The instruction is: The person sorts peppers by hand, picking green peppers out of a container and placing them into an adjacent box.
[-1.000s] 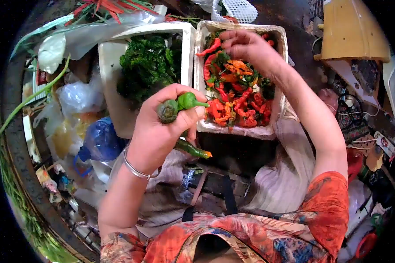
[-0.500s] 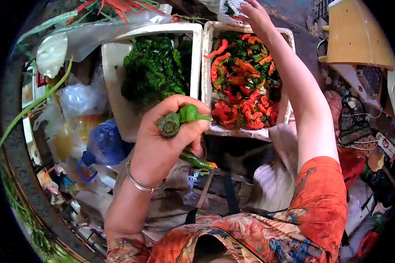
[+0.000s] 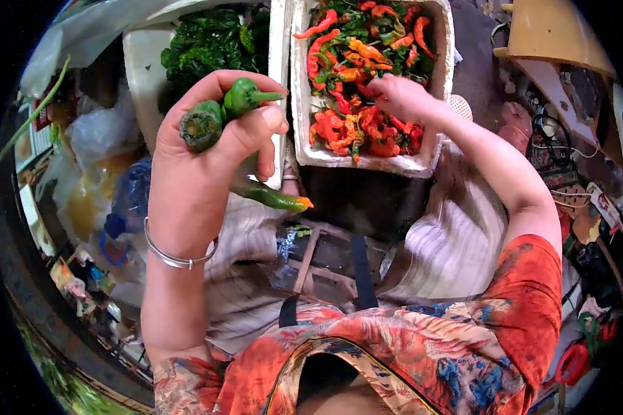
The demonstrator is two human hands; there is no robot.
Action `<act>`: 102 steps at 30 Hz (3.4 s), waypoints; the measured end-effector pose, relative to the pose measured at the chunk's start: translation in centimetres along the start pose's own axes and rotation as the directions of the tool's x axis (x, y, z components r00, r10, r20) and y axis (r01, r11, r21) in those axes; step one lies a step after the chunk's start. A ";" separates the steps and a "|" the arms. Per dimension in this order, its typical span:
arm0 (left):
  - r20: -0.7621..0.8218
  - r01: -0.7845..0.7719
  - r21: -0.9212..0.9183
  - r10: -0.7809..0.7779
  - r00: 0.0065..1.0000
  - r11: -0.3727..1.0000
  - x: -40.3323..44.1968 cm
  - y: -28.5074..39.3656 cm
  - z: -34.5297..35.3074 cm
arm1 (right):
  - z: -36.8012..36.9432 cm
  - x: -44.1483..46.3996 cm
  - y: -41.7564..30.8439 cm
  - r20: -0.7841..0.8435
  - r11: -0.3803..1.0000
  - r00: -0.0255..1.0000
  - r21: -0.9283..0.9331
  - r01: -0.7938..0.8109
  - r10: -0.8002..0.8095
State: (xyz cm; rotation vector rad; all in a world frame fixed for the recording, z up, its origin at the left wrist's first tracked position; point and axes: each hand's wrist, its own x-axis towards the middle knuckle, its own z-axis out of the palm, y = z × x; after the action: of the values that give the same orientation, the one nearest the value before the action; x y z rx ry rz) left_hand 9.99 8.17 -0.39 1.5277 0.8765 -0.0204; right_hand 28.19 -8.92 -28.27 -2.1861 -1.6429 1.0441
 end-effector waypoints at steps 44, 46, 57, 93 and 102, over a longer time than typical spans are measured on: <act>0.025 0.008 0.041 -0.009 1.000 0.999 0.3 -0.1 1.9 | 2.6 0.1 -0.7 -0.223 0.975 0.974 0.221 0.012 0.038; 0.031 0.008 0.038 -0.009 0.999 0.999 0.3 0.0 1.9 | 2.8 0.9 -0.2 -0.229 0.984 0.972 0.176 -0.010 0.051; 0.040 0.015 0.024 -0.016 0.999 1.000 0.3 0.0 1.4 | 2.9 2.0 -1.3 -0.014 0.998 0.999 -0.020 0.052 -0.052; 0.038 0.032 0.003 -0.032 0.999 0.999 0.1 -0.2 0.8 | 2.7 1.5 0.0 0.047 0.943 0.998 0.330 0.033 -0.051; 0.035 0.065 -0.019 -0.064 0.997 0.998 -0.2 0.1 0.9 | 4.5 1.9 -1.8 -0.044 0.985 0.997 -0.152 -0.075 0.070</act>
State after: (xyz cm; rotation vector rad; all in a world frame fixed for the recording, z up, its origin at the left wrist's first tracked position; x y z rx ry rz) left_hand 10.31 7.33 -0.32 1.4763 0.8955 -0.0846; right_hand 24.19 -7.61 -31.30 -2.3645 -1.6906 0.9148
